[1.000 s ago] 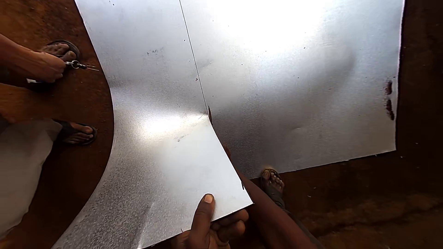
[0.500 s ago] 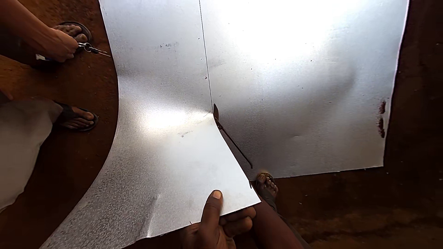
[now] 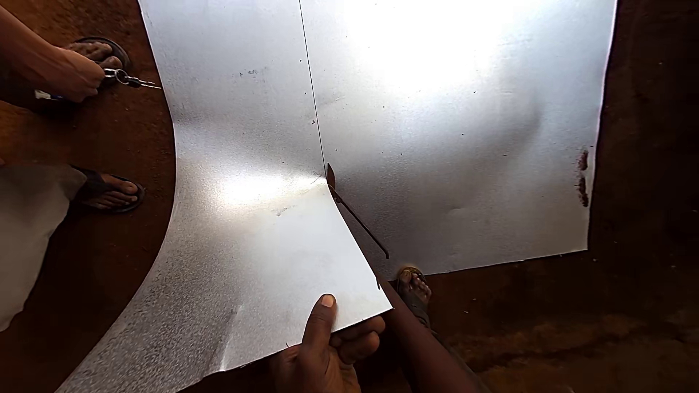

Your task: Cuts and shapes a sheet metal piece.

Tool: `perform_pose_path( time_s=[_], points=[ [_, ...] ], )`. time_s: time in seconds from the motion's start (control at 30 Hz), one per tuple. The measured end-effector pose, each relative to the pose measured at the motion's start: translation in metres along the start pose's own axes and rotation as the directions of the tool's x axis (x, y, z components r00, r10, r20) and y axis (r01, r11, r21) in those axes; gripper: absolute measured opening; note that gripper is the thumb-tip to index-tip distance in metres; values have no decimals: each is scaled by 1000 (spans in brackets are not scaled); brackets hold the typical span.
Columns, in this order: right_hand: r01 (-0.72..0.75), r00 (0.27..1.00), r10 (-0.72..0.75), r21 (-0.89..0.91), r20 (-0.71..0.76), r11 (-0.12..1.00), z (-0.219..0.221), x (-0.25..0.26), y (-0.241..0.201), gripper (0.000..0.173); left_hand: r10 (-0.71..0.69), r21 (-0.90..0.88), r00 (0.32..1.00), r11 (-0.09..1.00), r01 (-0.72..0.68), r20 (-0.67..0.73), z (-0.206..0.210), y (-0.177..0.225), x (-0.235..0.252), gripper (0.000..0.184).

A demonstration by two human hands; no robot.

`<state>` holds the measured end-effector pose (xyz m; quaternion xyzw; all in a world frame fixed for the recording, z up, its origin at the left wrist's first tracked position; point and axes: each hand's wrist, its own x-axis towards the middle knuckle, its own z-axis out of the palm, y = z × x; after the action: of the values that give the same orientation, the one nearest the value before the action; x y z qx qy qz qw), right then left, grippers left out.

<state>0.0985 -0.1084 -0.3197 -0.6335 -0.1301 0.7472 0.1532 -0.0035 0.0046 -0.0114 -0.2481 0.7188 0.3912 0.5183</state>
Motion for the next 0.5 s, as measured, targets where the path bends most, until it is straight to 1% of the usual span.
perform_pose_path(
  time_s=[0.03, 0.07, 0.1, 0.13, 0.17, 0.2, 0.23, 0.27, 0.3, 0.33, 0.37, 0.4, 0.43, 0.5],
  points=[
    [-79, 994, 90, 175, -56, 981, 5, -13, -23, 39, 2, 6, 1000, 1000, -2, -3, 1, 0, 0, 21],
    [-188, 962, 246, 360, -121, 914, 12, -28, -50, 35, 4, 13, 1000, 1000, -4, -4, 2, 0, 0, 21],
    [-242, 904, 381, 502, -194, 830, 15, -34, -62, 32, 7, 18, 1000, 1000, -7, -7, 3, 0, 0, 20],
    [-184, 902, 372, 585, -218, 790, 8, -30, -44, 29, 11, 10, 1000, 1000, -11, -15, 4, 0, -1, 18],
    [-95, 920, 315, 649, -231, 755, 1, -23, -21, 27, 14, 5, 1000, 1000, -14, -16, 5, 1, -1, 18],
    [-12, 923, 284, 719, -259, 695, -4, -16, -2, 26, 16, 8, 1000, 1000, -16, -18, 6, 2, 0, 18],
    [54, 915, 276, 766, -295, 640, -6, -12, 8, 24, 20, 15, 1000, 1000, -20, -18, 6, 3, 0, 20],
    [114, 920, 237, 791, -313, 601, -10, -12, 14, 30, 26, 22, 1000, 999, -26, -16, 7, 4, 0, 21],
    [177, 924, 191, 814, -331, 553, -14, -14, 16, 41, 31, 25, 999, 999, -31, -16, 7, 5, 0, 22],
    [242, 930, 139, 853, -340, 462, -19, -16, 17, 45, 39, 26, 999, 999, -38, -19, 8, 5, -1, 22],
    [295, 938, 79, 898, -337, 327, -25, -17, 19, 44, 48, 30, 999, 998, -47, -27, 9, 6, -1, 22],
    [313, 947, 14, 931, -321, 187, -31, -18, 21, 43, 59, 38, 997, 998, -57, -41, 11, 6, -2, 22],
    [309, 951, -70, 945, -302, 109, -38, -18, 23, 44, 72, 48, 996, 996, -70, -53, 12, 7, -2, 23],
    [290, 938, -213, 955, -273, 55, -50, -19, 24, 47, 91, 84, 994, 993, -87, -55, 14, 7, -2, 26]
  ],
)
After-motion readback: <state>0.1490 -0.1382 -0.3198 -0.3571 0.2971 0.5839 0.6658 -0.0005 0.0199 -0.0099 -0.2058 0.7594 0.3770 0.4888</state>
